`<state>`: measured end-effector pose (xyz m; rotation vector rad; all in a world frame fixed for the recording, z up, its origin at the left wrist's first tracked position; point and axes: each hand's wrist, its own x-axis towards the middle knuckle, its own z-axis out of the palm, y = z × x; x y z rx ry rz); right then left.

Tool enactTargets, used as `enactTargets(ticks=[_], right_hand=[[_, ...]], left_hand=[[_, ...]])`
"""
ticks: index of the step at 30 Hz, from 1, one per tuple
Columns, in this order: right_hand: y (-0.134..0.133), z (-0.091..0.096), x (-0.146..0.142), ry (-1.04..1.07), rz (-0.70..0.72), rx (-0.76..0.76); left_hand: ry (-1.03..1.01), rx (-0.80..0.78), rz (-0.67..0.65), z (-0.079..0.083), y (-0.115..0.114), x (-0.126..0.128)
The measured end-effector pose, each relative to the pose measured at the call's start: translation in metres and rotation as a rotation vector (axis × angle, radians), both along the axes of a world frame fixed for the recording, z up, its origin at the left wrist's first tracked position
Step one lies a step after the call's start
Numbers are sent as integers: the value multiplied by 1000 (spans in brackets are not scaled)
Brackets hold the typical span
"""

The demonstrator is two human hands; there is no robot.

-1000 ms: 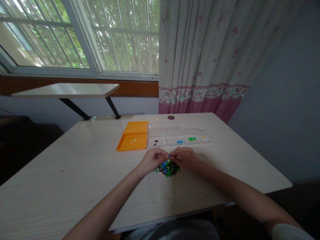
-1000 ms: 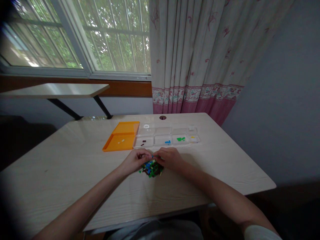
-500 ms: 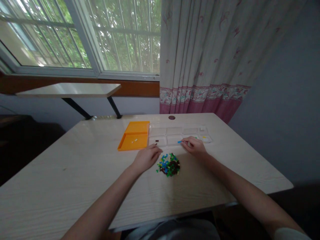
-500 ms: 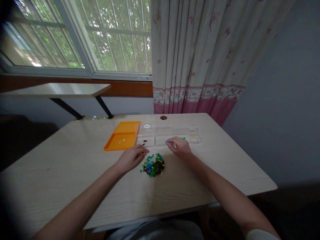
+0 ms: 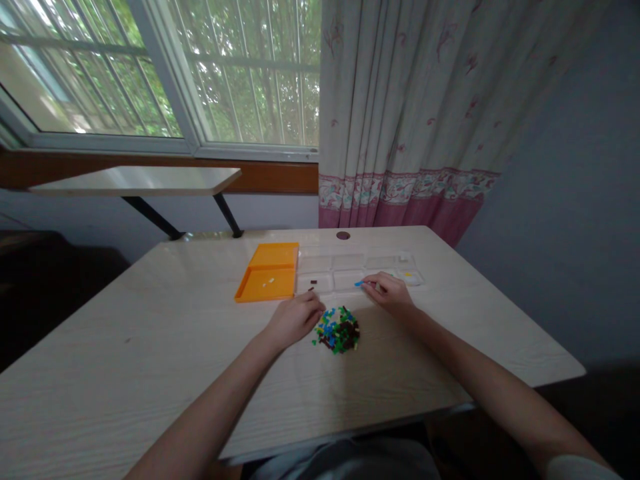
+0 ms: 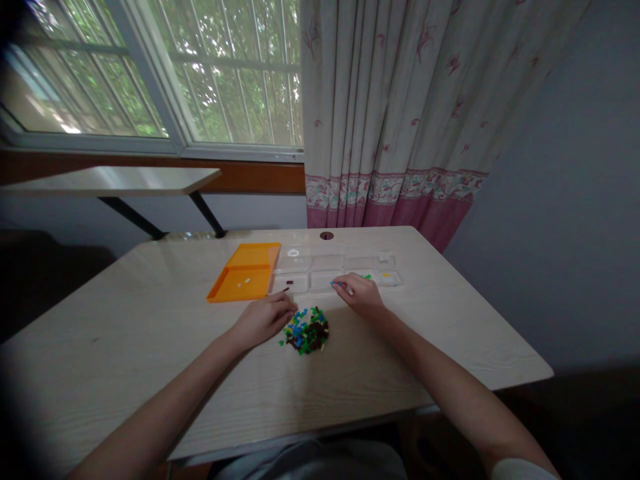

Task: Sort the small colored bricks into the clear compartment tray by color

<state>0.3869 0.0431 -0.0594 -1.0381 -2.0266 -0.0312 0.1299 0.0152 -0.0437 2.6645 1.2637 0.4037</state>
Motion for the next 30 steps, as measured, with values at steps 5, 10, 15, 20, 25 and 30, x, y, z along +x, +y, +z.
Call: enactTargets(ticks=[5,10,15,20,25,30], right_hand=[[2,0,2,6,-20,-16],[9,-1,4,7,-116,-82],[15,-6,6,-12,-158,-151],[13,-5,4,-37,-145,-170],[4,-4,-5,-74,-84,-180],[-15,-2,-23,-86,55,-97]], left_hand=[[1,9,-17,-2,1,1],[-15,-7,-7,-2,1,1],[0,-11,-25,-2,2,1],[-20,-13,-30,-4,2,1],[-175,-72,-6,-5,3,2],[-605,-330,111,-11,4,14]])
